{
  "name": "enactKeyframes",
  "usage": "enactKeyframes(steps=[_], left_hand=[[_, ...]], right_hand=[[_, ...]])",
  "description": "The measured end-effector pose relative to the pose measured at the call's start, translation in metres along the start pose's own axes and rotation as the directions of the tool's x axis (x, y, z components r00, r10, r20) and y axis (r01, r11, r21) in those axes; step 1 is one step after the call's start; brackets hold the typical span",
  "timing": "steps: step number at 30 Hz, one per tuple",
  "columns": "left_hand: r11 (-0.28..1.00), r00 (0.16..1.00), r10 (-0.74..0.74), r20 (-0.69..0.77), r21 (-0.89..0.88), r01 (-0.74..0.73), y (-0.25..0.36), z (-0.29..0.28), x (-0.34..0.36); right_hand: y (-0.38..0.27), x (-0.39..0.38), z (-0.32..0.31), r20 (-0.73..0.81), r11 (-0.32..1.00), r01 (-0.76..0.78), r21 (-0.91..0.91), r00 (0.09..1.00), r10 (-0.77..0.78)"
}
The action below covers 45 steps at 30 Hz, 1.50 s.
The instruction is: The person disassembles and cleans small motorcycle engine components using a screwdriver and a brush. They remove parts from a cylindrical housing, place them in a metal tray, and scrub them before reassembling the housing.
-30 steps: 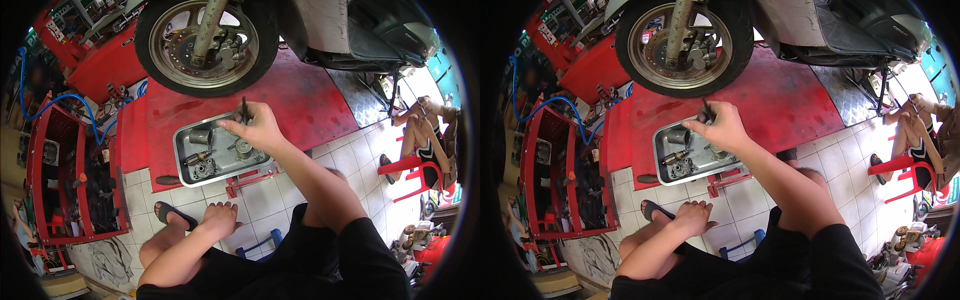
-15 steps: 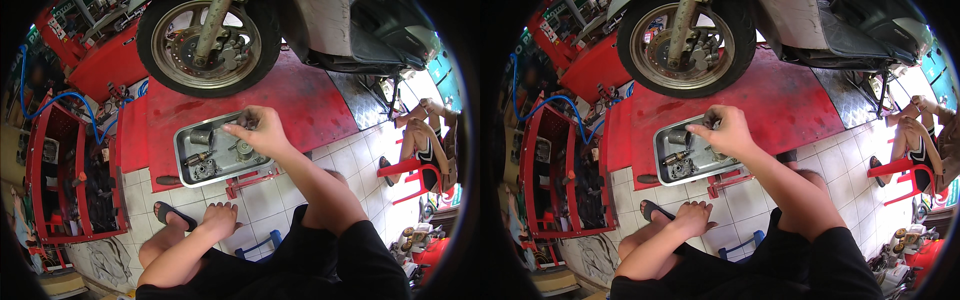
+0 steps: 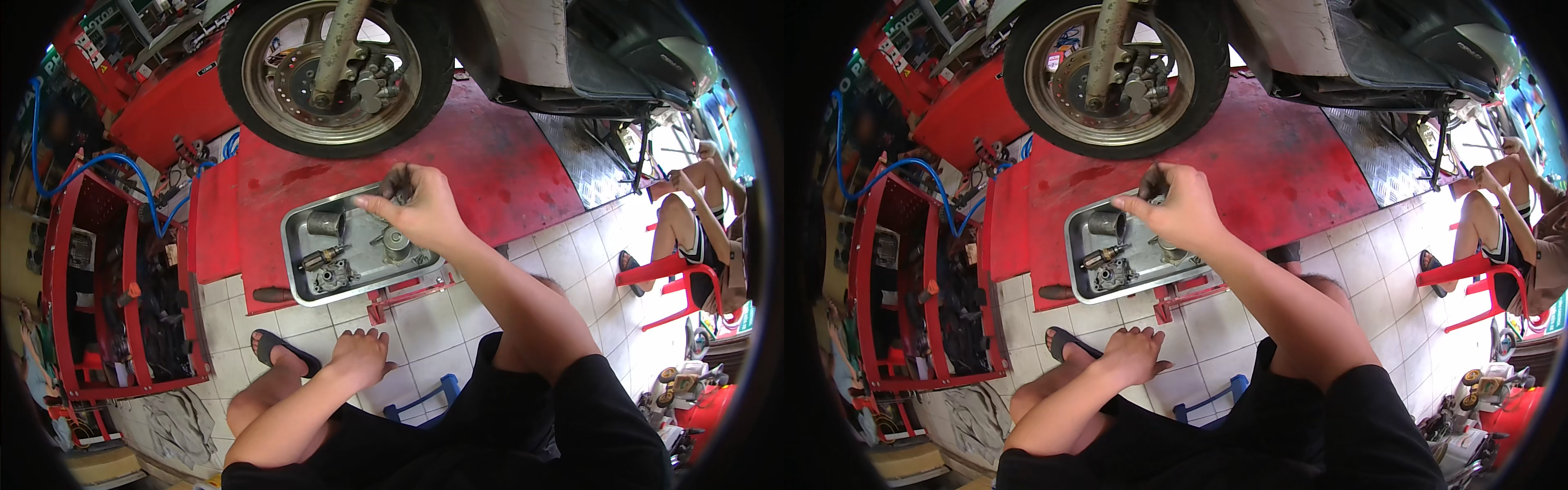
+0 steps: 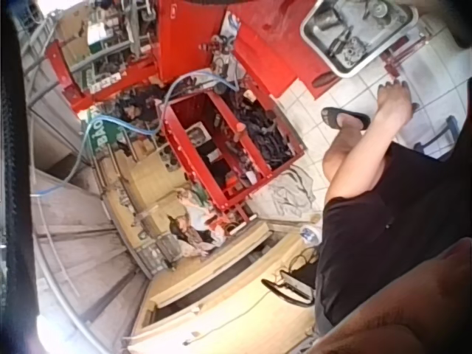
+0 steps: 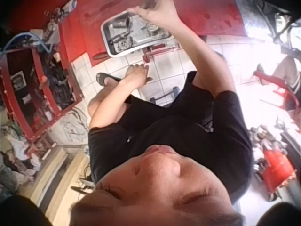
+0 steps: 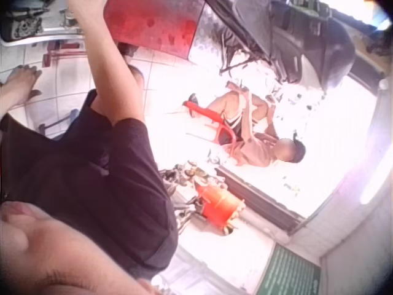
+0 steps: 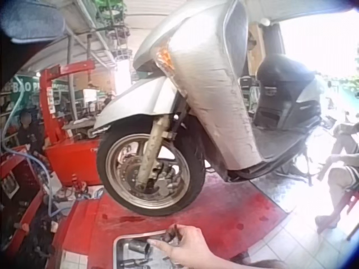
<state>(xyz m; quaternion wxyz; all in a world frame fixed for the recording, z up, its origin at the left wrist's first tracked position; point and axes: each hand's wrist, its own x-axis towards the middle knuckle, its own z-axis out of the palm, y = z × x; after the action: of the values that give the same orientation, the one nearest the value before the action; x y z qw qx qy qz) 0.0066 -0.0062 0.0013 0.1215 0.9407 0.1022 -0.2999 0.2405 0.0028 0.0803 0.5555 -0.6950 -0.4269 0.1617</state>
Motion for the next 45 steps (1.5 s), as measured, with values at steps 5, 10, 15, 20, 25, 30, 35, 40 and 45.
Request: enactKeyframes(steps=[5,10,15,20,25,30,35,40,45], left_hand=[[1.000,1.000,-0.006,0.011,-0.003,0.006,-0.001,0.002,-0.001],[1.000,1.000,-0.018,0.014,-0.024,0.019,0.002,-0.002,-0.002],[1.000,1.000,-0.009,0.015,-0.010,0.009,-0.001,0.003,0.001],[1.000,1.000,-0.016,0.018,-0.010,0.016,-0.001,0.003,-0.001],[1.000,1.000,-0.012,0.021,0.000,0.012,0.000,0.002,-0.001],[1.000,1.000,-0.016,0.017,0.004,0.016,-0.001,0.005,-0.002],[1.000,0.999,-0.016,0.032,0.001,0.016,0.000,0.004,0.000],[1.000,0.999,-0.012,0.041,0.002,0.012,0.002,0.001,0.000],[1.000,1.000,-0.009,0.024,0.011,0.009,0.000,0.006,0.001]], right_hand=[[-0.002,-0.004,-0.011,0.064,0.997,-0.006,-0.073,0.998,0.011],[-0.003,-0.003,-0.005,0.041,0.996,0.004,-0.090,0.999,0.000],[-0.003,0.007,-0.007,0.040,0.995,-0.091,-0.032,0.995,0.092],[-0.004,0.001,0.000,0.044,0.996,0.023,-0.082,0.999,-0.020],[-0.004,0.011,-0.004,0.045,0.992,-0.125,-0.020,0.991,0.126],[-0.008,-0.001,-0.009,0.120,0.996,0.006,-0.090,0.993,0.005],[-0.012,0.006,-0.010,0.082,0.995,-0.022,-0.099,0.996,0.030],[-0.011,0.004,-0.017,0.106,0.996,-0.046,-0.076,0.993,0.054],[-0.005,0.004,-0.009,0.075,0.997,0.044,-0.070,0.996,-0.039]])
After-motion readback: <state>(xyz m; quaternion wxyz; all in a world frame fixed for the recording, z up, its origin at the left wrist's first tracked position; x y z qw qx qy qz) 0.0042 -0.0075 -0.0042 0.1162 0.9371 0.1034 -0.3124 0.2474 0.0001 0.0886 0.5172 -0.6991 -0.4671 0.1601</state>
